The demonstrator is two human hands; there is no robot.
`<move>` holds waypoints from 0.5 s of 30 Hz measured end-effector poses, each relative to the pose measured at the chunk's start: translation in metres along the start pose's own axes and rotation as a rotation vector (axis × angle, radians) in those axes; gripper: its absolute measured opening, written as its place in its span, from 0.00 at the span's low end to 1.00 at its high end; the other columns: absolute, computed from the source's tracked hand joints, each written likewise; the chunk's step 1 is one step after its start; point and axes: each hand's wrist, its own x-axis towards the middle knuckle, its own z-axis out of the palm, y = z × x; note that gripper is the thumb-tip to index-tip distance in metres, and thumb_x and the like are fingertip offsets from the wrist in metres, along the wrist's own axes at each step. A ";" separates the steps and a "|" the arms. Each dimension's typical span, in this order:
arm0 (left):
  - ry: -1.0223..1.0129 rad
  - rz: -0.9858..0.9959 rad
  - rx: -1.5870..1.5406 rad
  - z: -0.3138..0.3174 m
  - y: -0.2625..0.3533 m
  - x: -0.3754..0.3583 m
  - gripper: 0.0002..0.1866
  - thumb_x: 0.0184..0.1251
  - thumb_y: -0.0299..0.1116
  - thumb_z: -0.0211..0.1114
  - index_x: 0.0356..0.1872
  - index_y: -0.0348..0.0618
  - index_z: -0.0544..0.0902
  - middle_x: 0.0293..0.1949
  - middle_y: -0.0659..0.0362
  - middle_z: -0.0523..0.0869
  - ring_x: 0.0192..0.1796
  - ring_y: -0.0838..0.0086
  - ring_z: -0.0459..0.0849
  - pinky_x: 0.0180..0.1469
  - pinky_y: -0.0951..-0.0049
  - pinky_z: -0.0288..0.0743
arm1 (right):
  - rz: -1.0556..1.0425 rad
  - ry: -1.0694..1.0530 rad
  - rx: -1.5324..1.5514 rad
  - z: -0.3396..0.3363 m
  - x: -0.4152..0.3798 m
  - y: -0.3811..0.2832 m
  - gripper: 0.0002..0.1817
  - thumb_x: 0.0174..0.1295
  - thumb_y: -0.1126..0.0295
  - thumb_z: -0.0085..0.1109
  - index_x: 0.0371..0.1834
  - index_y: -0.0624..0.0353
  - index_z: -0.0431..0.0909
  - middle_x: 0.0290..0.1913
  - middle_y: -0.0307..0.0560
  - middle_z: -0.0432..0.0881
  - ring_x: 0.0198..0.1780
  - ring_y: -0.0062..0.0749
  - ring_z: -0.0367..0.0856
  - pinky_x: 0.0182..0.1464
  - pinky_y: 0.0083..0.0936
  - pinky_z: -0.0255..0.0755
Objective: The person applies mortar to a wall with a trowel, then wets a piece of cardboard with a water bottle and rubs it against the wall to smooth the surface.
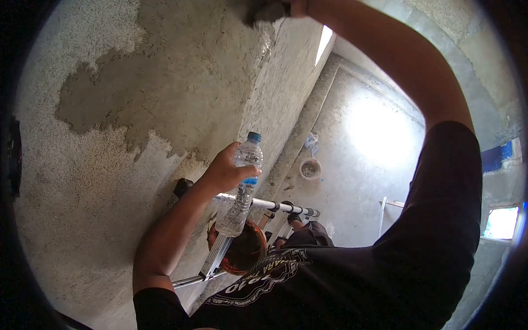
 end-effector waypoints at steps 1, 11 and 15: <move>-0.002 0.000 0.015 0.001 -0.002 0.001 0.28 0.41 0.42 0.71 0.42 0.34 0.75 0.37 0.45 0.83 0.41 0.59 0.84 0.45 0.64 0.75 | 0.023 -0.094 0.119 -0.006 -0.006 -0.020 0.14 0.66 0.73 0.45 0.47 0.71 0.75 0.47 0.58 0.81 0.47 0.41 0.82 0.46 0.29 0.79; -0.001 0.010 -0.006 0.001 -0.002 0.000 0.29 0.41 0.43 0.70 0.43 0.33 0.75 0.36 0.44 0.84 0.41 0.58 0.85 0.45 0.64 0.76 | -0.210 -0.222 -0.526 -0.013 -0.017 0.056 0.15 0.67 0.67 0.46 0.49 0.65 0.75 0.42 0.53 0.82 0.39 0.39 0.83 0.36 0.32 0.79; 0.028 0.009 0.013 -0.001 -0.004 0.000 0.31 0.41 0.44 0.70 0.45 0.32 0.75 0.38 0.43 0.84 0.42 0.57 0.85 0.46 0.64 0.76 | 0.052 0.102 -0.123 0.007 0.028 0.135 0.12 0.60 0.68 0.52 0.43 0.62 0.78 0.40 0.52 0.83 0.38 0.41 0.83 0.36 0.33 0.78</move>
